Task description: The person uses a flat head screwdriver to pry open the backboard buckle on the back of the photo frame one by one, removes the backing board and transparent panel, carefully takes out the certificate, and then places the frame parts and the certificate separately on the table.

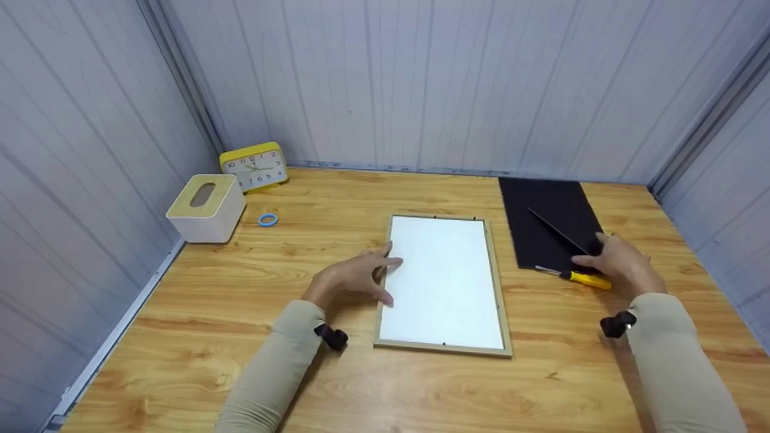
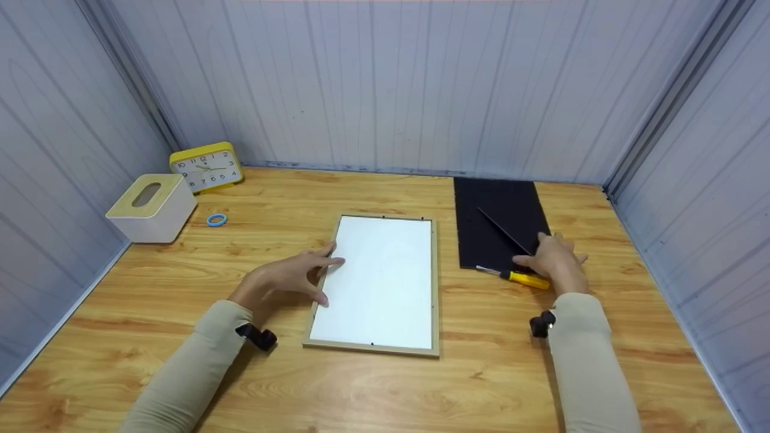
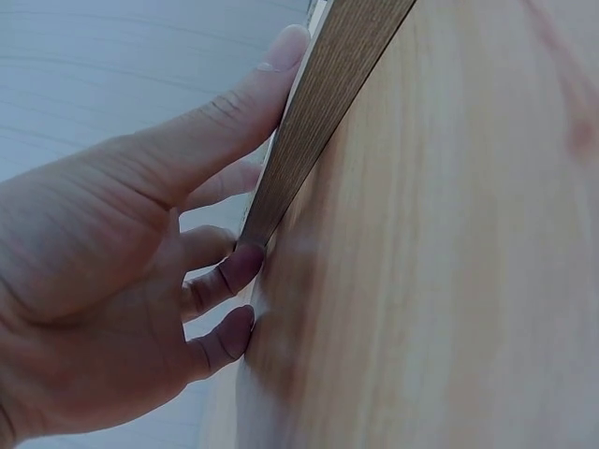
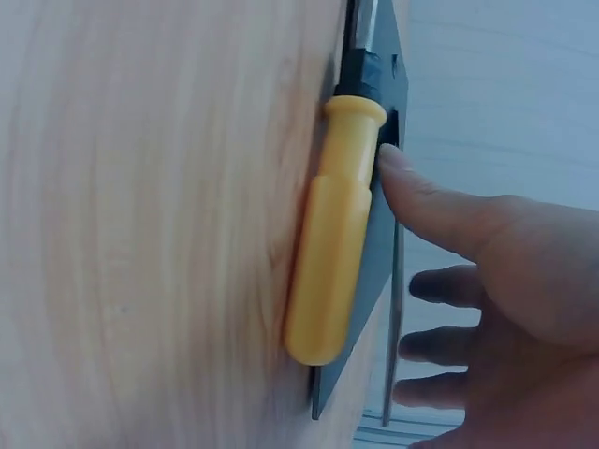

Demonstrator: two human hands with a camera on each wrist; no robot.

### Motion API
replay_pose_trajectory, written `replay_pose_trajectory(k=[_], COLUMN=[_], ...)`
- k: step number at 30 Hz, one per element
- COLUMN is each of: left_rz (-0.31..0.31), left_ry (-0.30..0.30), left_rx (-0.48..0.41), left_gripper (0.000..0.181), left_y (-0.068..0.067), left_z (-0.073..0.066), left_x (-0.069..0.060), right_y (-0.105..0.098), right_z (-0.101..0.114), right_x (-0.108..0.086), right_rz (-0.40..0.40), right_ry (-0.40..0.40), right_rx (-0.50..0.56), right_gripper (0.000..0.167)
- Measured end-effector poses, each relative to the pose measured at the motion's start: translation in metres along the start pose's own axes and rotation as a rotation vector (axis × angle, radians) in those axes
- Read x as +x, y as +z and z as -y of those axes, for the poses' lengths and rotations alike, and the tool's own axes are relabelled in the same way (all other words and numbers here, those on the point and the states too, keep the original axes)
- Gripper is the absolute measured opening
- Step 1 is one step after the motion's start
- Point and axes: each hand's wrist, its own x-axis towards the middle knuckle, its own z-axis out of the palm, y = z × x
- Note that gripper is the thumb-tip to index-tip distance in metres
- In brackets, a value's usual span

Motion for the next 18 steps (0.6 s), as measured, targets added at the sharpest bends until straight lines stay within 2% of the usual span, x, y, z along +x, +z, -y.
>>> replay_pose_trajectory(k=[3, 5, 9, 14, 18], left_rz=[0.004, 0.004, -0.001, -0.033, -0.029], left_ry=[-0.001, -0.002, -0.018, -0.035, -0.044], left_rx=[0.01, 0.01, 0.007, 0.013, 0.014], left_gripper=[0.098, 0.098, 0.1, 0.101, 0.105], left_y=[-0.001, -0.002, -0.003, -0.002, -0.002], left_z=[0.0, -0.001, -0.001, -0.001, -0.005], left_x=[0.0, -0.001, -0.001, 0.001, 0.001], right_y=[-0.001, 0.0, 0.01, 0.038, 0.062], right_z=[0.003, 0.01, 0.033, 0.073, 0.108], right_x=[-0.001, -0.002, -0.005, -0.013, -0.022], right_rz=[-0.061, -0.093, -0.109, -0.06, 0.066], right_ry=[-0.024, -0.067, -0.229, -0.481, -0.613], right_rx=[-0.003, 0.01, 0.055, 0.058, 0.032], right_gripper=[0.113, 0.111, 0.105, 0.1, 0.111])
